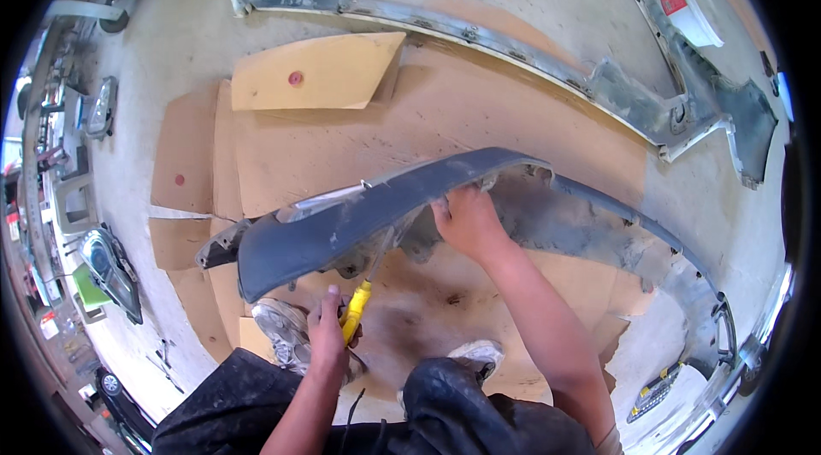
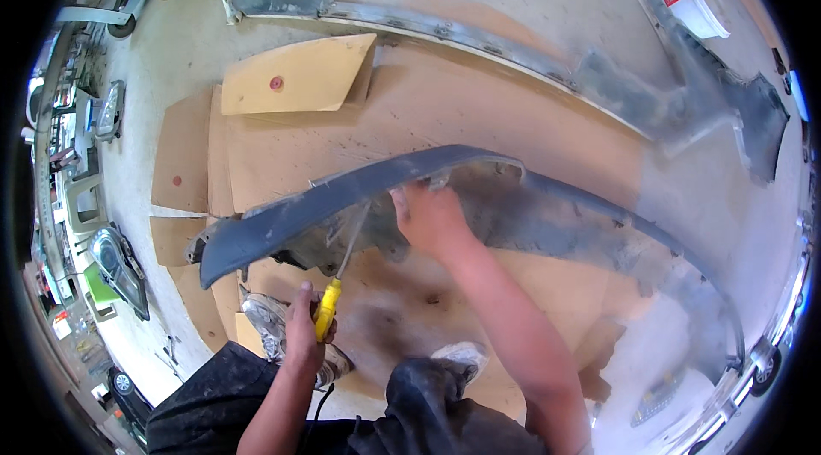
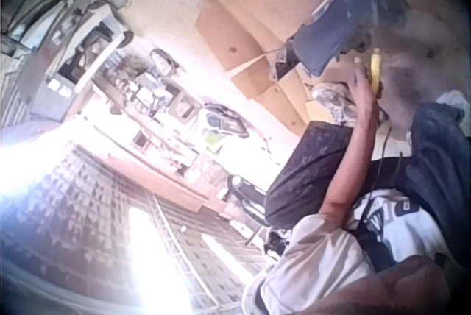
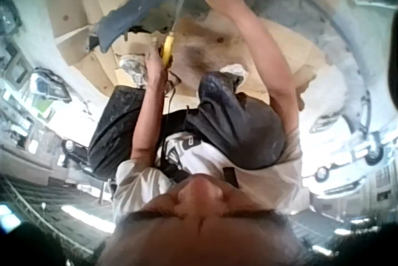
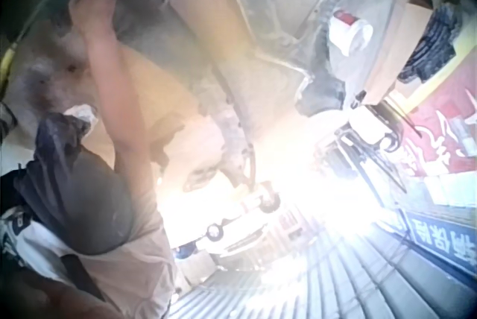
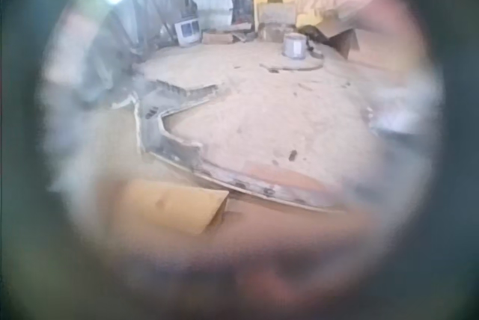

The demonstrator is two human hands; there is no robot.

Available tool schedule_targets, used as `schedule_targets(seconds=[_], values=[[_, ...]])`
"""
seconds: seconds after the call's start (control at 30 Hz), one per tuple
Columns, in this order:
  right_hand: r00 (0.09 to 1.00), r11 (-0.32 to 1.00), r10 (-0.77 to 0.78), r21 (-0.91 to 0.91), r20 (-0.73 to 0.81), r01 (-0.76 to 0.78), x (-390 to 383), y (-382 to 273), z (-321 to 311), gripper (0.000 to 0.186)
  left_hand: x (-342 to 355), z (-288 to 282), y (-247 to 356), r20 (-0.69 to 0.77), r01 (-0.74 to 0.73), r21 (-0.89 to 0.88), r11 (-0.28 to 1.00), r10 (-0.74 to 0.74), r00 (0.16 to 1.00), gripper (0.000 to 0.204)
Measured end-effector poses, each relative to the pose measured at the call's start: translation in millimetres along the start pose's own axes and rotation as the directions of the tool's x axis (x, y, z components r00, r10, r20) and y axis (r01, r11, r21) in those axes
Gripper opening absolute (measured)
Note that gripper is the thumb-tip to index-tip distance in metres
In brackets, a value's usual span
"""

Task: The person uses a yellow screwdriver to pry and scrape material from the inner surface of a detached car bumper. They then pick up a heat gun and apply heat to the bumper's surface while holding it with the other hand.

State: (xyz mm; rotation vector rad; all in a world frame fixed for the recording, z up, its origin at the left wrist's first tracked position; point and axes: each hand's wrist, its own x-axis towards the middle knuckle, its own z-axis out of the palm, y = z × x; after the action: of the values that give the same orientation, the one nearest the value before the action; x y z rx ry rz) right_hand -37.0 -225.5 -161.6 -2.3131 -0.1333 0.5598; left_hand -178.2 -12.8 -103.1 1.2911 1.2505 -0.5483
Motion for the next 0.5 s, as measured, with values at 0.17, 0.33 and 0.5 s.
schedule_targets(seconds=[0.17, 0.33, 0.5], values=[[1.0, 1.0, 0.007, 0.029, -0.024, -0.006, 1.4, 1.5, -0.4, 0.045, -8.6, 4.8, -7.4, 0.035, 0.214, -0.456, 0.864, -0.223, 0.974, 0.04], [1.0, 0.999, 0.01, 0.037, -0.014, -0.01, 4.7, 2.9, -1.6, 0.044, -13.8, -5.7, -23.5, 0.242, 0.322, -0.651, 0.687, -0.215, 0.946, 0.029], [0.998, 0.998, -0.016, 0.065, -0.058, 0.02, 4.6, 7.4, 4.9, 0.045, -13.1, -8.0, -40.6, 0.221, 0.245, -0.628, 0.738, -0.132, 0.966, 0.033]])
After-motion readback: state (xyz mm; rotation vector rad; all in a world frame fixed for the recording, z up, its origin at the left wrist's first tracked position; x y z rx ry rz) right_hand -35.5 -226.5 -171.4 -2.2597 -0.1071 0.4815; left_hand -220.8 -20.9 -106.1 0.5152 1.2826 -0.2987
